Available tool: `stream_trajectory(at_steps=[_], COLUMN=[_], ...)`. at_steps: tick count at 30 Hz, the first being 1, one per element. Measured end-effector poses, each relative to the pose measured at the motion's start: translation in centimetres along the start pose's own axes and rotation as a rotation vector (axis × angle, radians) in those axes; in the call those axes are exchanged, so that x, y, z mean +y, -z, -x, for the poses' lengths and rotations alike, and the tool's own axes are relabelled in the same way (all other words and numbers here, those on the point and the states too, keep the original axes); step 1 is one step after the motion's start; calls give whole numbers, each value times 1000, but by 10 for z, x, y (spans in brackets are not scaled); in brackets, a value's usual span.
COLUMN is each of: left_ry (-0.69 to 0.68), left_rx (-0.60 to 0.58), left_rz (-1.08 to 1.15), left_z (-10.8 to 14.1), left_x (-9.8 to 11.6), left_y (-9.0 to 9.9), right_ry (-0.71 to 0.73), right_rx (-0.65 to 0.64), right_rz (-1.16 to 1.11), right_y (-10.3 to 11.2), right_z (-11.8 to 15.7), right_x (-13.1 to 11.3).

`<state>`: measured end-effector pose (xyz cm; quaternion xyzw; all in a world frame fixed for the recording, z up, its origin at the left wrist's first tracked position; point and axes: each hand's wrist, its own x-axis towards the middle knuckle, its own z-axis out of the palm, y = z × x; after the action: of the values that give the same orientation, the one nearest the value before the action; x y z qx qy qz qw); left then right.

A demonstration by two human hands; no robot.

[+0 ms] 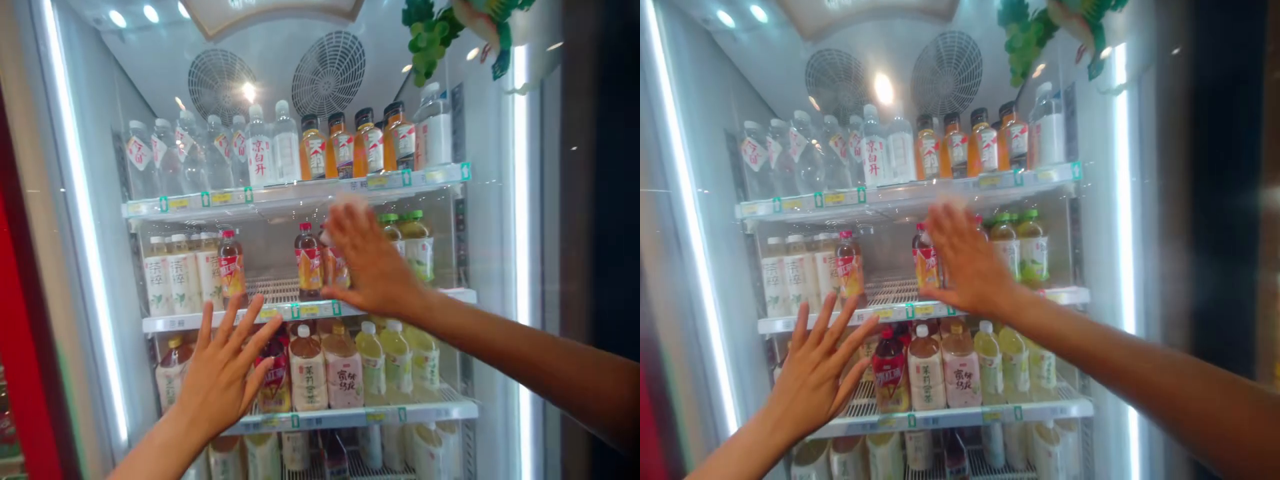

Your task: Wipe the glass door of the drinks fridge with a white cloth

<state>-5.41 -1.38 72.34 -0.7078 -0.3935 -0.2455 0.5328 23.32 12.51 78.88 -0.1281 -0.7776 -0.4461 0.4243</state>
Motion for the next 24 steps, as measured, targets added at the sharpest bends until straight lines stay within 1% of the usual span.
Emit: stream_trajectory(at_steps=[2,3,4,5,6,8,9,10,11,12,14,15,16,17,18,19,20,21,22,23,24], left_ry=[46,71,98,127,159,221,255,293,333,367,397,386,369,352,343,341,344,351,357,360,363], left_rx=[10,16,22,24,25,20,10,-2,-14,-25,-46,-48,-44,-38,-31,-21,-11,-5,0,11,26], left_rz=[2,6,12,23,36,54,58,59,60,62,73,76,79,91,111,137,165,190,208,217,225], left_z=[10,15,21,28,35,54,65,76,88,100,122,130,137,141,143,144,144,143,143,143,144], left_x=[-24,-37,-48,-59,-68,-81,-84,-86,-86,-85,-83,-83,-83,-83,-84,-83,-82,-78,-73,-67,-59], left_y=[3,4,5,5,4,0,-2,-4,-7,-9,-13,-14,-16,-17,-17,-17,-16,-15,-15,-14,-14], right_ry=[335,474,533,499,383,46,-85,-139,-121,-14,308,404,434,385,268,114,-39,-140,-174,-150,-56], right_rx=[-130,-188,-220,-224,-202,-110,-69,-51,-50,-91,-201,-288,-316,-325,-306,-261,-210,-171,-160,-165,-212], right_rz=[-101,-140,-157,-154,-133,-74,-57,-61,-86,-132,-249,-267,-263,-233,-182,-123,-68,-35,-35,-56,-112], right_y=[-15,-22,-26,-29,-31,-35,-39,-44,-50,-56,-66,-69,-71,-71,-69,-67,-65,-65,-66,-68,-70], right_z=[-7,-14,-26,-41,-58,-91,-101,-104,-99,-90,-68,-62,-61,-66,-74,-82,-87,-85,-77,-60,-39], right_x=[-35,-50,-61,-67,-70,-76,-84,-96,-113,-133,-167,-177,-181,-179,-174,-168,-164,-165,-172,-183,-197])
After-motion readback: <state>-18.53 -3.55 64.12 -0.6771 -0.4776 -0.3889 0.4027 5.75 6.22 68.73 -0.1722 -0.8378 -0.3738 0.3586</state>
